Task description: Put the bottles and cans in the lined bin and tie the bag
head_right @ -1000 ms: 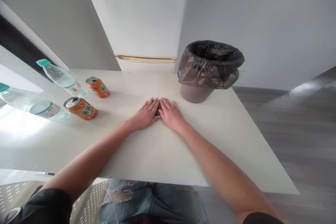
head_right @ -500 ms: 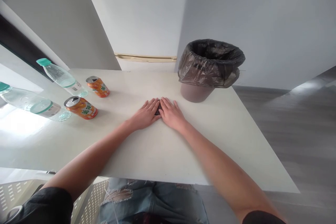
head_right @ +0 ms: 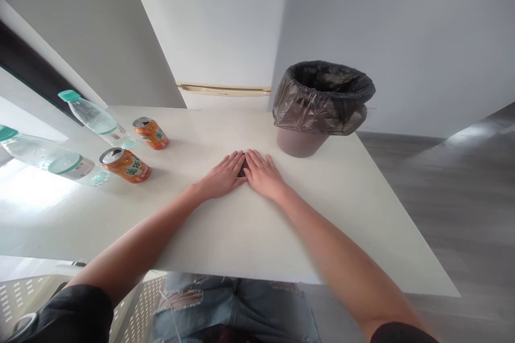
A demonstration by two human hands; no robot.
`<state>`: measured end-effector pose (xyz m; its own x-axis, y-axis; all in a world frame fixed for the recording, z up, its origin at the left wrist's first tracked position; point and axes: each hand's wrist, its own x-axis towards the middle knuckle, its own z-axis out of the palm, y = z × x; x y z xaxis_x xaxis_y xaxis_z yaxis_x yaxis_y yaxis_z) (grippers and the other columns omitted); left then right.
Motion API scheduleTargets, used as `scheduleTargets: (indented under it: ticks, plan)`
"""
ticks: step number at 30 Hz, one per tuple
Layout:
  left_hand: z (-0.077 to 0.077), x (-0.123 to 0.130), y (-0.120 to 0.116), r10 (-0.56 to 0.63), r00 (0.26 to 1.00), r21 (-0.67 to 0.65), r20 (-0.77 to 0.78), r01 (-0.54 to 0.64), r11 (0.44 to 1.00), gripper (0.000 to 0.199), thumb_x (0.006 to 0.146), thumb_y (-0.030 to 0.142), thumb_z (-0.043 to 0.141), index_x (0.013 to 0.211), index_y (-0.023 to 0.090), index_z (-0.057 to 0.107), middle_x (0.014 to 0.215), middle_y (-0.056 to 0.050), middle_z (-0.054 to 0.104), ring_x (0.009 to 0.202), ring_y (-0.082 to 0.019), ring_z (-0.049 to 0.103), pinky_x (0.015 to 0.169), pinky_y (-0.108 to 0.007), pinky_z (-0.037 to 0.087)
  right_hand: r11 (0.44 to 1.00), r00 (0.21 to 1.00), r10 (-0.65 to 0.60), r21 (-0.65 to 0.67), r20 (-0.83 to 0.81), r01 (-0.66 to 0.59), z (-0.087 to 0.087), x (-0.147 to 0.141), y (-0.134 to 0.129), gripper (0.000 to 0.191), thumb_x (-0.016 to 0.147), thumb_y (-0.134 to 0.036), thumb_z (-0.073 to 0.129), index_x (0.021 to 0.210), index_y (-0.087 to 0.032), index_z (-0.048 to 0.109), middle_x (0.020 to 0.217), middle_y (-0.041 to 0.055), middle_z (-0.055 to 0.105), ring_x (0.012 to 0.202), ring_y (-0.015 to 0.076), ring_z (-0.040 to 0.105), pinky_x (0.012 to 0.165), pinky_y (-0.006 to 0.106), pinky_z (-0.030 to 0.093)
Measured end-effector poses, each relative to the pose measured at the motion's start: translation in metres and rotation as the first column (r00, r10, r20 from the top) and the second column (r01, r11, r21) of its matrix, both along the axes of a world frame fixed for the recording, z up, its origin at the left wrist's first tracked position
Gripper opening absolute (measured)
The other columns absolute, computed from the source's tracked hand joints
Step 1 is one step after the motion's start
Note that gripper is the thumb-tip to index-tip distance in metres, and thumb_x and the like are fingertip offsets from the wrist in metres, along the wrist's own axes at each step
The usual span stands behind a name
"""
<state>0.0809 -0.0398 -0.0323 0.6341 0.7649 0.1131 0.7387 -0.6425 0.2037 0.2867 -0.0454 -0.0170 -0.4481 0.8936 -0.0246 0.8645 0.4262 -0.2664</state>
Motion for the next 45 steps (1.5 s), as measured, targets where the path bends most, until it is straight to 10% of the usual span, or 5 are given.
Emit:
scheduleTargets:
  ticks: [13, 19, 26, 33, 45]
  plan:
    - [0.006, 0.000, -0.001, 0.005, 1.000, -0.092, 0.011, -0.004, 0.996, 0.081, 0.110, 0.060, 0.030, 0.170, 0.007, 0.019, 0.176, -0.020, 0.019, 0.166, -0.033, 0.013, 0.135, -0.051, 0.016, 1.000, 1.000, -0.005, 0.015, -0.003, 0.005, -0.002, -0.001, -0.001, 0.066, 0.110, -0.040, 0.022, 0.171, -0.016, 0.024, 0.178, 0.0081, 0.018, 0.166, 0.0250, 0.017, 0.135, 0.057, 0.015]
    - [0.023, -0.008, 0.000, 0.014, 0.992, -0.009, 0.126, -0.013, 1.000, 0.076, 0.104, 0.058, 0.051, 0.166, 0.018, 0.031, 0.177, -0.017, 0.022, 0.166, -0.037, 0.014, 0.132, -0.064, 0.015, 0.999, 0.957, -0.036, -0.009, -0.288, 0.035, 0.002, 0.010, 0.002, 0.072, 0.111, -0.048, 0.027, 0.173, -0.015, 0.011, 0.178, 0.0130, 0.017, 0.167, 0.0259, 0.013, 0.134, 0.055, 0.020]
    - [0.045, -0.023, 0.002, -0.019, 0.986, 0.040, 0.168, 0.012, 0.999, 0.023, 0.095, 0.034, 0.064, 0.113, 0.023, 0.071, 0.120, -0.008, 0.072, 0.112, -0.027, 0.066, 0.111, -0.046, 0.042, 0.973, 0.842, 0.051, 0.217, -0.537, 0.079, 0.016, 0.033, 0.009, 0.023, 0.100, -0.038, 0.064, 0.113, -0.022, 0.075, 0.119, 0.0094, 0.072, 0.114, 0.0279, 0.066, 0.104, 0.046, 0.053]
    - [0.043, -0.022, 0.004, -0.024, 0.988, -0.010, 0.155, 0.026, 1.000, 0.022, 0.093, 0.031, 0.064, 0.111, 0.023, 0.073, 0.112, -0.005, 0.075, 0.106, -0.025, 0.069, 0.108, -0.044, 0.041, 0.978, 0.877, 0.197, 0.147, -0.438, -0.147, 0.008, 0.031, 0.010, 0.029, 0.085, -0.031, 0.086, 0.112, -0.022, 0.077, 0.112, 0.0081, 0.073, 0.101, 0.0281, 0.061, 0.092, 0.046, 0.055]
    - [0.037, -0.018, 0.006, 0.131, 0.943, -0.045, 0.306, -0.123, 0.991, 0.021, 0.106, 0.028, 0.045, 0.117, 0.024, 0.062, 0.094, 0.000, 0.076, 0.075, -0.018, 0.067, 0.100, -0.040, 0.046, 0.998, 0.808, 0.002, 0.047, -0.589, 0.032, 0.003, 0.023, 0.009, 0.021, 0.102, -0.033, 0.058, 0.106, -0.022, 0.075, 0.094, 0.0058, 0.074, 0.086, 0.0229, 0.063, 0.082, 0.037, 0.051]
